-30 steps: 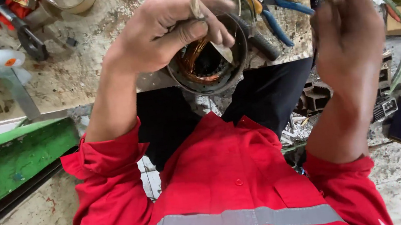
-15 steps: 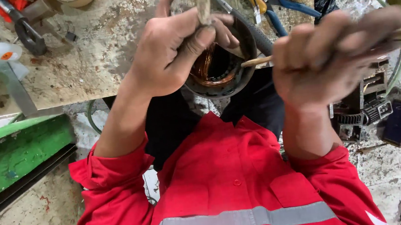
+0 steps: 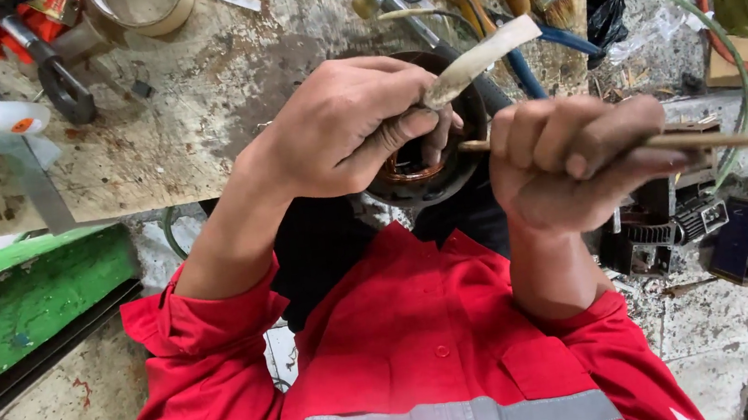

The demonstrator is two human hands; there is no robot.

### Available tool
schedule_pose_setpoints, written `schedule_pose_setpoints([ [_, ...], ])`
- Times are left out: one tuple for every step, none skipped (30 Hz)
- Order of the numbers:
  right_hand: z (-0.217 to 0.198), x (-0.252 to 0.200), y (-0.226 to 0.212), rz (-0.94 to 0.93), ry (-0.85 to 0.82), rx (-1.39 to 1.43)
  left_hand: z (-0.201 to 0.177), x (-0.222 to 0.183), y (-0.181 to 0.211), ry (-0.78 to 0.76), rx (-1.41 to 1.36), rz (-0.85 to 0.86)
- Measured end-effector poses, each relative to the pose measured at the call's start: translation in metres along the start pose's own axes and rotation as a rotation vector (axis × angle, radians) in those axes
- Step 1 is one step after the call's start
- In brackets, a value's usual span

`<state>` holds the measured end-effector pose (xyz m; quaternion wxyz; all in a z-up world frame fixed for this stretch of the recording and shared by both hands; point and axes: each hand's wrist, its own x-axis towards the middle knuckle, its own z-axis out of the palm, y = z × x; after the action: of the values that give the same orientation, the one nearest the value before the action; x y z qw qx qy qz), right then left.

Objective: Adjusting and organizing copper windings and internal wiring inside a motor stator using a wooden stick and hands.

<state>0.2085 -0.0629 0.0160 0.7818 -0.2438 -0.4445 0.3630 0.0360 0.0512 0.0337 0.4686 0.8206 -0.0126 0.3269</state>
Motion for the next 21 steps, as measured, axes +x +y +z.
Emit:
schedule_pose_setpoints([
  [0.002,-0.001,0.001,-0.054,0.014,-0.033,0.000,0.001,0.001,-0.004,-0.029,-0.007],
  [0.003,-0.003,0.002,-0.053,0.017,-0.035,0.001,0.001,0.001,-0.005,-0.032,-0.007],
  [0.005,-0.005,0.003,-0.083,0.049,-0.012,0.001,0.001,0.000,-0.009,-0.009,-0.011],
  [0.007,-0.006,0.004,-0.114,0.081,0.014,0.001,0.000,0.000,-0.013,0.017,-0.016],
  [0.007,-0.006,0.005,-0.113,0.083,0.015,0.001,-0.001,-0.001,-0.014,0.017,-0.018],
  [0.008,-0.007,0.005,-0.135,0.082,-0.008,0.002,-0.002,-0.002,-0.019,0.042,-0.026],
  [0.009,-0.008,0.005,-0.156,0.082,-0.032,0.003,-0.003,-0.003,-0.025,0.066,-0.035],
  [0.011,-0.008,0.004,-0.157,0.083,-0.030,0.003,-0.004,-0.004,-0.026,0.067,-0.036],
  [0.013,-0.007,0.004,-0.174,0.064,-0.048,0.003,-0.005,-0.005,-0.018,0.091,-0.025],
  [0.014,-0.006,0.003,-0.191,0.045,-0.068,0.004,-0.006,-0.006,-0.009,0.113,-0.014],
  [0.016,-0.006,0.001,-0.191,0.046,-0.068,0.004,-0.005,-0.004,-0.010,0.113,-0.015],
  [0.017,-0.005,0.000,-0.175,0.072,-0.056,0.003,-0.004,-0.003,-0.017,0.099,-0.008],
  [0.018,-0.005,-0.001,-0.159,0.099,-0.044,0.002,-0.003,-0.003,-0.023,0.086,-0.002],
  [0.020,-0.005,0.000,-0.158,0.100,-0.044,0.003,-0.005,-0.004,-0.023,0.085,-0.003],
  [0.021,-0.005,0.001,-0.197,0.102,-0.039,0.004,-0.007,-0.005,-0.023,0.084,-0.004],
  [0.021,-0.004,0.003,-0.238,0.102,-0.033,0.004,-0.008,-0.008,-0.023,0.085,-0.004],
  [0.022,-0.004,0.003,-0.239,0.102,-0.032,0.004,-0.007,-0.007,-0.023,0.086,-0.004],
  [0.022,-0.004,0.003,-0.257,0.115,-0.006,0.004,-0.006,-0.006,-0.024,0.090,-0.010],
  [0.023,-0.004,0.004,-0.275,0.128,0.019,0.004,-0.005,-0.005,-0.025,0.093,-0.016],
  [0.025,-0.005,0.003,-0.269,0.133,0.022,0.005,-0.005,-0.004,-0.026,0.091,-0.024],
  [0.027,-0.005,0.002,-0.265,0.167,0.032,0.006,-0.004,-0.004,-0.006,0.081,-0.009],
])
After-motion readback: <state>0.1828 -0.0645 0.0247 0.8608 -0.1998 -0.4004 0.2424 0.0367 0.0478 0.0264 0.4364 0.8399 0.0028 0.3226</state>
